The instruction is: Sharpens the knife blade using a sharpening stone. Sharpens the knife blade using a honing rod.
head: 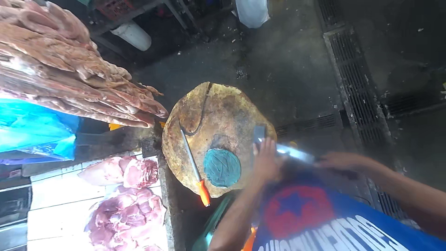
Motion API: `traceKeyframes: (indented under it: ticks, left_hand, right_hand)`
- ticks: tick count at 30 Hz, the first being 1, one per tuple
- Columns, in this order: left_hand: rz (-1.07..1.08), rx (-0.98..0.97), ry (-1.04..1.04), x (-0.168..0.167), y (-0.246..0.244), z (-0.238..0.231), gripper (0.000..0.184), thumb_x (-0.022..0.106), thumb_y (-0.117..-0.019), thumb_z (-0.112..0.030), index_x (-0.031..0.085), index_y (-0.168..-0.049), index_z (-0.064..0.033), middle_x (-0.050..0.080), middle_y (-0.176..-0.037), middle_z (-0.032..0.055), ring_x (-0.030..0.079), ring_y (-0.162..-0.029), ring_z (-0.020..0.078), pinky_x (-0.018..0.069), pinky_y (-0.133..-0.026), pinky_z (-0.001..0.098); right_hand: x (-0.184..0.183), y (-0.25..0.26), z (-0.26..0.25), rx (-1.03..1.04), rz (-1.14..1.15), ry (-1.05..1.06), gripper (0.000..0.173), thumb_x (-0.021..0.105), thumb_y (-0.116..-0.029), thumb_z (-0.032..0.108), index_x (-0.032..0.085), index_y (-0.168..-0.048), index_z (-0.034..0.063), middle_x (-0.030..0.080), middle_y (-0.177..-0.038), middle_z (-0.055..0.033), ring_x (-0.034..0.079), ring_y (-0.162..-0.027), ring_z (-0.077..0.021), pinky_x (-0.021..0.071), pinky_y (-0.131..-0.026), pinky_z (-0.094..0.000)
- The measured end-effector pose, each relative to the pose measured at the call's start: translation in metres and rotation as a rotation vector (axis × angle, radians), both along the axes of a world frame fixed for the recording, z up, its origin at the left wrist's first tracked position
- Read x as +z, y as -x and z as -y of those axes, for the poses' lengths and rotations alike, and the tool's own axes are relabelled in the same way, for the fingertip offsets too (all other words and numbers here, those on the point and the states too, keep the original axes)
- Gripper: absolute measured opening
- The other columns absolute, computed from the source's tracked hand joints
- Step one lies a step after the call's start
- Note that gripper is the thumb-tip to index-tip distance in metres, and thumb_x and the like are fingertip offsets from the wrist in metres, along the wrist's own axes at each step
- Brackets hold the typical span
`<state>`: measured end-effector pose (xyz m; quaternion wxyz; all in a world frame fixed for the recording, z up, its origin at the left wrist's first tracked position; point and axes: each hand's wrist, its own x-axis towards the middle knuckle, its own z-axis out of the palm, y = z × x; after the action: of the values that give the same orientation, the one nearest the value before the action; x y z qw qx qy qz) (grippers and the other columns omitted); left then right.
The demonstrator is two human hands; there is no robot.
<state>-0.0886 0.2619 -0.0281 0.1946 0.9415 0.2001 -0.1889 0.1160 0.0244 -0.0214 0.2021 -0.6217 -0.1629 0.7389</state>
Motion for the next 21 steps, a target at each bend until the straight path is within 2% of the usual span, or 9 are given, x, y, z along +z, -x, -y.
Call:
traceKeyframes:
  ticks: [3, 5, 7, 11, 13, 15, 17, 18, 21]
  left_hand:
    - [0.038, -0.020, -0.045, -0.011, 0.006, 0.002, 0.091, 0.023, -0.1004, -0.074, 0.027, -0.163, -0.0076, 0.018, -0.172, 0.0110, 0.006, -0.160, 0.0287, -0.0012, -0.127, 0.0641]
    - [0.064, -0.038, -0.041, -0.008, 0.026, 0.022, 0.088, 0.025, -0.1010, -0.072, 0.034, -0.160, -0.0074, 0.028, -0.169, 0.0124, 0.018, -0.159, 0.0306, 0.0048, -0.126, 0.0660]
    - [0.054, -0.017, -0.027, -0.001, 0.032, 0.023, 0.086, 0.026, -0.1021, -0.070, 0.036, -0.159, -0.0063, 0.032, -0.167, 0.0141, 0.022, -0.158, 0.0316, 0.0054, -0.126, 0.0656]
    - [0.041, 0.109, -0.122, -0.014, -0.002, -0.078, 0.081, 0.026, -0.1060, -0.063, 0.030, -0.161, -0.0041, 0.026, -0.169, 0.0171, 0.015, -0.159, 0.0327, 0.0055, -0.126, 0.0648]
    - [0.084, 0.143, -0.194, -0.027, -0.017, -0.143, 0.079, 0.025, -0.1066, -0.061, 0.028, -0.161, -0.0042, 0.024, -0.168, 0.0195, 0.016, -0.158, 0.0361, 0.0070, -0.124, 0.0678]
    - [0.059, 0.164, -0.220, -0.008, -0.024, -0.169, 0.080, 0.021, -0.1064, -0.062, 0.025, -0.163, -0.0056, 0.021, -0.170, 0.0173, 0.013, -0.159, 0.0339, 0.0049, -0.126, 0.0657]
    - [0.144, 0.148, -0.269, 0.016, -0.022, -0.146, 0.078, 0.023, -0.1070, -0.061, 0.030, -0.161, -0.0048, 0.026, -0.169, 0.0166, 0.014, -0.159, 0.0344, 0.0060, -0.126, 0.0657]
    - [0.191, 0.136, -0.271, 0.022, -0.016, -0.118, 0.076, 0.026, -0.1072, -0.059, 0.033, -0.160, -0.0047, 0.028, -0.168, 0.0168, 0.015, -0.159, 0.0353, 0.0064, -0.125, 0.0667]
    - [0.190, 0.089, -0.143, 0.006, 0.000, -0.017, 0.079, 0.029, -0.1051, -0.064, 0.033, -0.161, -0.0078, 0.029, -0.168, 0.0139, 0.017, -0.159, 0.0312, 0.0050, -0.127, 0.0647]
  right_hand:
    - [-0.013, 0.000, 0.005, -0.001, -0.023, -0.001, 0.041, 0.056, -0.1052, 0.048, 0.064, -0.115, 0.0086, 0.062, -0.075, -0.0042, 0.056, -0.053, -0.0139, 0.0511, -0.049, -0.0309]
    - [-0.015, -0.003, 0.021, 0.057, -0.031, 0.014, 0.041, 0.057, -0.1045, 0.047, 0.065, -0.113, 0.0073, 0.062, -0.074, -0.0054, 0.056, -0.053, -0.0154, 0.0511, -0.049, -0.0331]
    - [-0.015, -0.001, 0.018, 0.097, 0.000, -0.011, 0.044, 0.058, -0.1035, 0.049, 0.066, -0.110, 0.0066, 0.061, -0.072, -0.0058, 0.056, -0.052, -0.0156, 0.0511, -0.049, -0.0339]
    - [-0.018, 0.011, -0.095, 0.057, 0.145, -0.181, 0.049, 0.053, -0.1054, 0.051, 0.064, -0.114, 0.0031, 0.059, -0.074, -0.0061, 0.053, -0.057, -0.0145, 0.0503, -0.058, -0.0350]
    - [-0.028, 0.014, -0.153, 0.008, 0.238, -0.207, 0.054, 0.056, -0.1034, 0.054, 0.065, -0.113, 0.0017, 0.063, -0.076, -0.0089, 0.058, -0.057, -0.0174, 0.0543, -0.057, -0.0368]
    - [-0.024, 0.015, -0.177, 0.050, 0.437, -0.246, 0.060, 0.057, -0.0993, 0.063, 0.066, -0.112, 0.0042, 0.068, -0.077, -0.0110, 0.065, -0.059, -0.0220, 0.0583, -0.057, -0.0409]
    - [0.008, 0.003, -0.156, 0.156, 0.763, -0.301, 0.051, 0.060, -0.1009, 0.055, 0.068, -0.120, 0.0084, 0.072, -0.099, -0.0157, 0.071, -0.088, -0.0334, 0.0582, -0.079, -0.0577]
    - [0.018, -0.001, -0.130, 0.187, 0.940, -0.312, 0.040, 0.064, -0.1008, 0.045, 0.067, -0.122, 0.0111, 0.072, -0.108, -0.0169, 0.071, -0.098, -0.0380, 0.0566, -0.084, -0.0631]
    - [0.016, -0.013, -0.033, 0.228, 1.277, -0.268, 0.041, 0.073, -0.0887, 0.017, 0.066, -0.128, 0.0069, 0.064, -0.129, -0.0244, 0.062, -0.119, -0.0459, 0.0500, -0.097, -0.0668]
